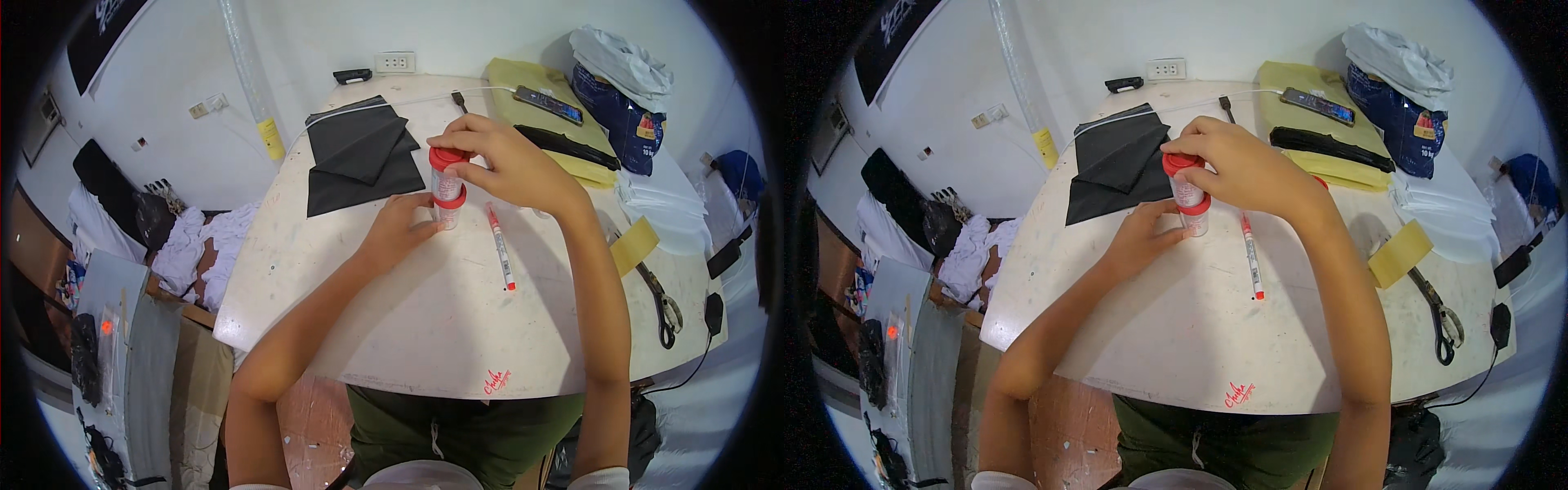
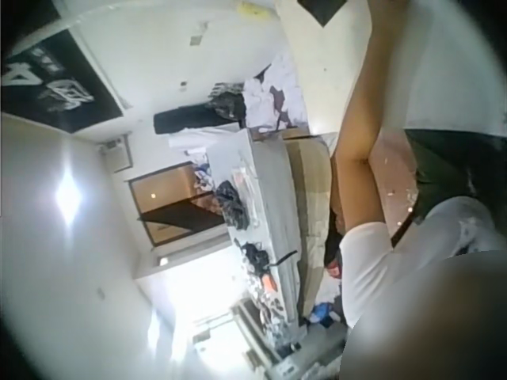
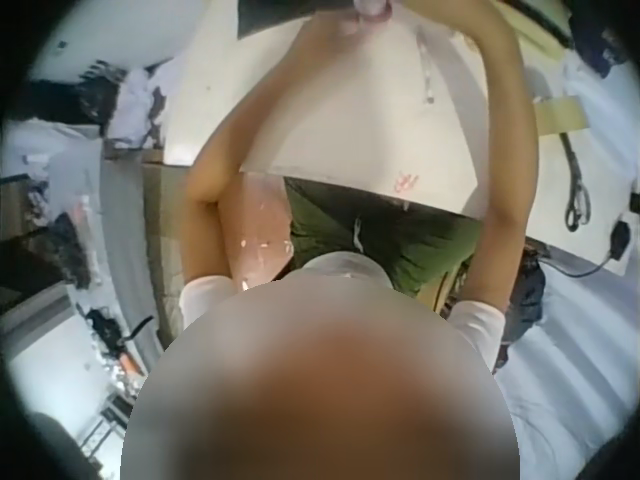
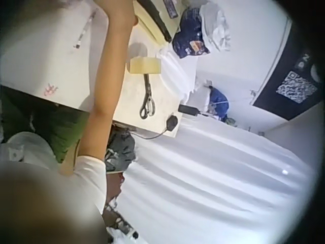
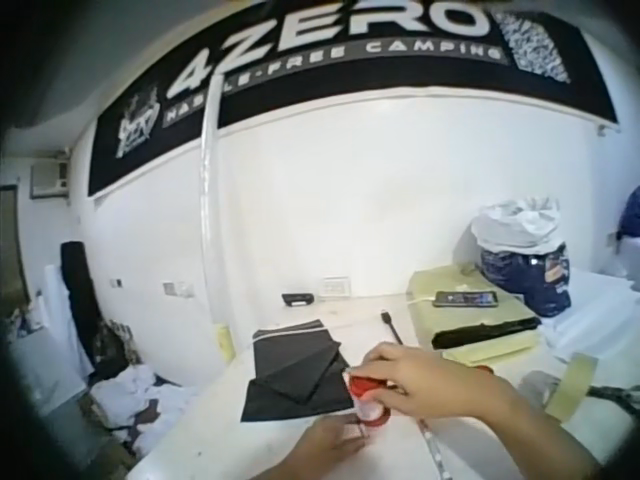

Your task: The person is writing information on white labels using a marker and then sticking those labels onto small plastic containers with red lids.

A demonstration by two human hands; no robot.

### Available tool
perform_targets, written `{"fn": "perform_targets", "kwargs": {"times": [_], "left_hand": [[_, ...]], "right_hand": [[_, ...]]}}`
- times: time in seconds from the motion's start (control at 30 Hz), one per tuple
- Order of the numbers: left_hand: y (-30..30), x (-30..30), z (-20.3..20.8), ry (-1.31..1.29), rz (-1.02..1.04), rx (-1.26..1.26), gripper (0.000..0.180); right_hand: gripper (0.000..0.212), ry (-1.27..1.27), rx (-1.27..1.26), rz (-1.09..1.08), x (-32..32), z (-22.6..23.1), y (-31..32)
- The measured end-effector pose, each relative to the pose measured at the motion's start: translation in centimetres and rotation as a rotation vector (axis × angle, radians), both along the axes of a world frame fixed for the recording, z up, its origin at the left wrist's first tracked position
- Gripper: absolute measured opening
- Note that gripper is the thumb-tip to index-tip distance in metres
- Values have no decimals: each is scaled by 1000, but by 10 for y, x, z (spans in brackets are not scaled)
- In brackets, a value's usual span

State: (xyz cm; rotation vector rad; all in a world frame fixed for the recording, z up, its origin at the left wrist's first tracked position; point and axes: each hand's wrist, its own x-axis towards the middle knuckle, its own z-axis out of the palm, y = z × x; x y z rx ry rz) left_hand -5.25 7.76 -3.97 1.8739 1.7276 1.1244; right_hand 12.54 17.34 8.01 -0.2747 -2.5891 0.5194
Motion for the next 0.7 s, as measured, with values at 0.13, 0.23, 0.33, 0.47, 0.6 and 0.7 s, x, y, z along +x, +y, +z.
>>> {"fn": "perform_targets", "kwargs": {"times": [0.13, 0.23, 0.33, 0.47, 0.6, 0.7], "left_hand": [[4, 9, -1, -71, 1, 51, 52], [9, 14, 0, -104, 15, 12, 53], [10, 11, -4, -147, -19, 69, 51], [10, 11, -4, -150, -48, 83, 50], [11, 10, -8, -156, -34, 90, 49], [10, 9, -11, -166, -48, 107, 48]], "right_hand": [[32, -3, 44, 6, -1, -2, 1], [32, -13, 65, 28, 2, 0, 4], [32, -11, 37, -8, 3, 2, 0], [31, -33, 34, -28, 5, 2, -1], [36, -46, 36, -15, 7, 4, -1], [41, 31, 39, -88, 12, 4, 6]]}}
